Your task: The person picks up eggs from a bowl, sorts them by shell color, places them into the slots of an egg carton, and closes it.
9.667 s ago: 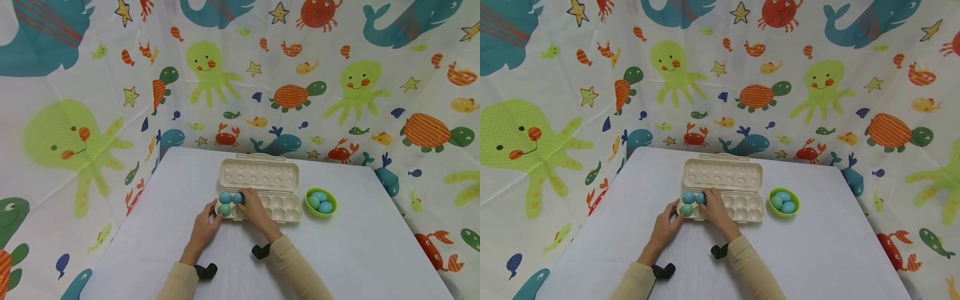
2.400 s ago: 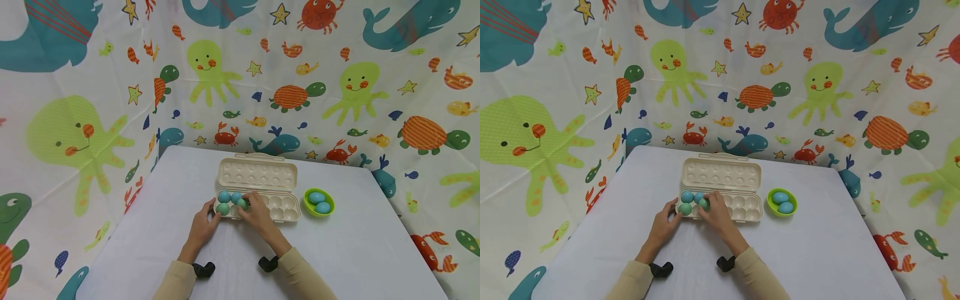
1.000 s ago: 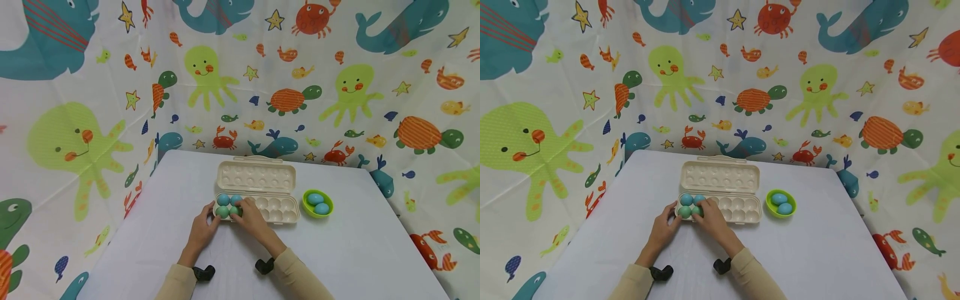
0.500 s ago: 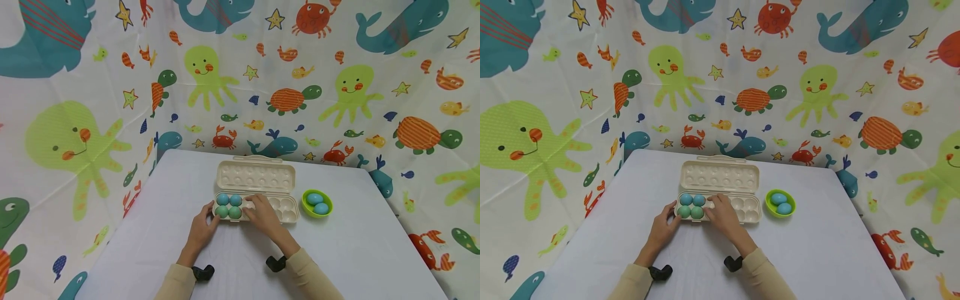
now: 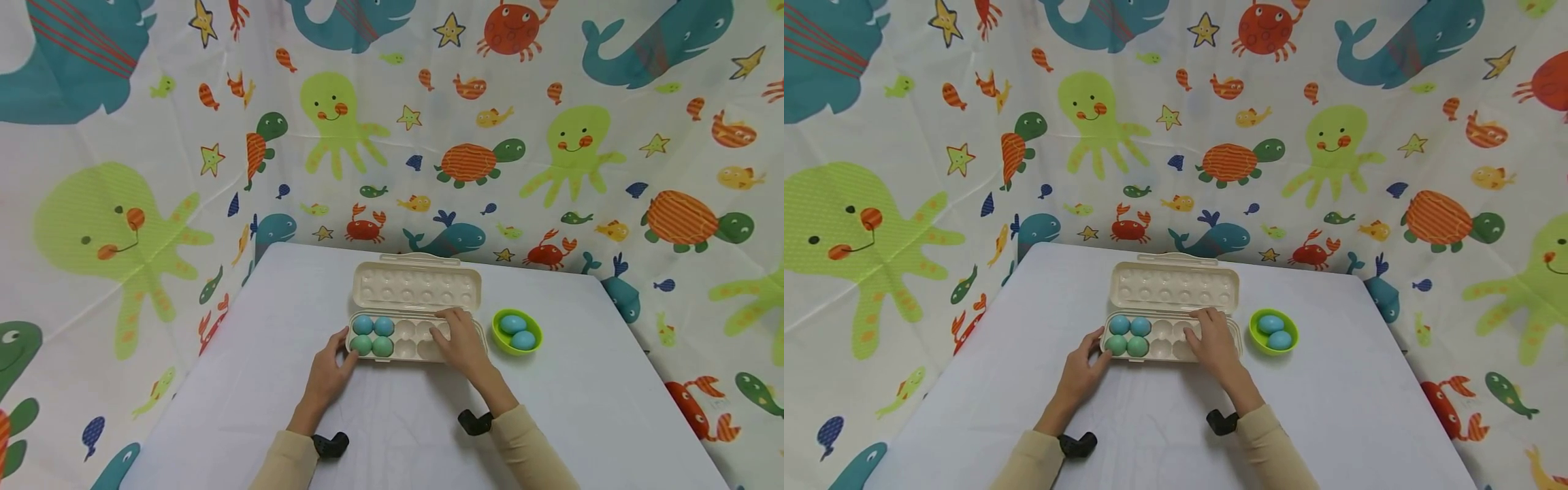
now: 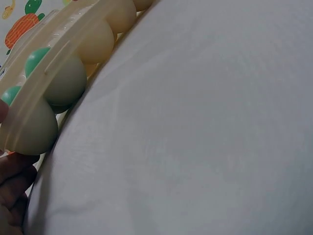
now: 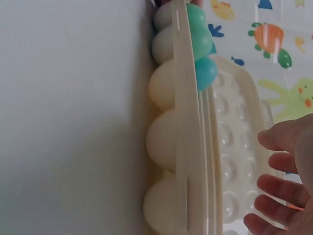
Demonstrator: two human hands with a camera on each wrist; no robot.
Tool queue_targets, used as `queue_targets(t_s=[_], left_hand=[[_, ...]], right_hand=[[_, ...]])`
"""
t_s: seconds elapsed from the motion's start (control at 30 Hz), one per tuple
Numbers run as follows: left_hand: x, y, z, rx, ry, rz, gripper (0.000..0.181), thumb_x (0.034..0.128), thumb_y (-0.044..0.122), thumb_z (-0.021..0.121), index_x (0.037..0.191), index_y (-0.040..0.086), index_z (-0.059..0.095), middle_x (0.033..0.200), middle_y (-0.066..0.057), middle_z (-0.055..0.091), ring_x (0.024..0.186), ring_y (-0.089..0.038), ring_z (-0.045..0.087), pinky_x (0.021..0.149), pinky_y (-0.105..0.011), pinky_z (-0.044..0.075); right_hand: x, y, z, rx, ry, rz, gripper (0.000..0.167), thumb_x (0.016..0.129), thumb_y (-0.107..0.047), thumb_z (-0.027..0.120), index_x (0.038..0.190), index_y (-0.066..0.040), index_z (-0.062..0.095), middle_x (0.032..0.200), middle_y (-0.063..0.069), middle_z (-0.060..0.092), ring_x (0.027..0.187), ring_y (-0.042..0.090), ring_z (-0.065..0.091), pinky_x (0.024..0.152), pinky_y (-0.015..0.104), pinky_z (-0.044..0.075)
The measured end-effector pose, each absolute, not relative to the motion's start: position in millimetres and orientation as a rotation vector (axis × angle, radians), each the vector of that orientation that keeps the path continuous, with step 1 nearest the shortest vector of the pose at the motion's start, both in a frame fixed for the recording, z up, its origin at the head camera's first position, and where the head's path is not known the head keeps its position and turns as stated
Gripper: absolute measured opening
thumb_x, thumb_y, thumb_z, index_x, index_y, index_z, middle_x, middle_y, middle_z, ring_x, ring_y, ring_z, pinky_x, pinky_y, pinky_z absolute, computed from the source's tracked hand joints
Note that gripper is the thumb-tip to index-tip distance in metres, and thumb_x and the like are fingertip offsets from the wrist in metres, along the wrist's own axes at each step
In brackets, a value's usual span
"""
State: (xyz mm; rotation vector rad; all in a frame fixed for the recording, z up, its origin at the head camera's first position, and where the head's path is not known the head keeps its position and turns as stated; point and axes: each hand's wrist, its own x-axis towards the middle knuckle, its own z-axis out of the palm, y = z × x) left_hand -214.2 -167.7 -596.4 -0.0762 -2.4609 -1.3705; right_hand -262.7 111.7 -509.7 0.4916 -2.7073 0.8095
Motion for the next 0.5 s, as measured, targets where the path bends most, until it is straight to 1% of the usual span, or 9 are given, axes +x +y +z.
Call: queue_targets(t_s=[0.1, 0.37, 0.5], left_hand=[[-213.7, -167.4, -596.9, -0.080, -2.459, -1.364, 0.056, 0.0913, 0.022, 0.067, 0.144, 0.007, 0.051, 0.130, -0.012, 0.069, 0.132, -0.029, 0.058, 0.115, -0.047, 0.040], [-213.4, -167.0, -596.4, -0.088, -2.457, -1.365, 0.056, 0.0913, 0.021, 0.066, 0.143, 0.005, 0.051, 0.131, -0.013, 0.068, 0.133, -0.030, 0.057, 0.116, -0.047, 0.040], [-213.1, -167.3, -595.1, -0.086, -2.453, -1.372, 0.056, 0.0915, 0.021, 0.066, 0.143, 0.005, 0.051, 0.130, -0.012, 0.069, 0.132, -0.029, 0.058, 0.115, -0.047, 0.041]], right_hand=[[-264.6, 120.6, -509.7, 0.447, -2.713, 0.809, 0.032, 0.092, -0.018, 0.071, 0.120, -0.003, 0.066, 0.123, 0.016, 0.062, 0.114, 0.033, 0.054, 0.098, 0.049, 0.050], [-269.3, 143.6, -510.4, 0.399, -2.664, 0.803, 0.033, 0.090, -0.017, 0.073, 0.118, -0.001, 0.066, 0.122, 0.019, 0.061, 0.113, 0.036, 0.054, 0.095, 0.050, 0.051], [-270.6, 152.4, -509.9, 0.363, -2.673, 0.796, 0.033, 0.091, -0.017, 0.071, 0.118, 0.000, 0.065, 0.124, 0.021, 0.061, 0.114, 0.038, 0.054, 0.098, 0.053, 0.050]])
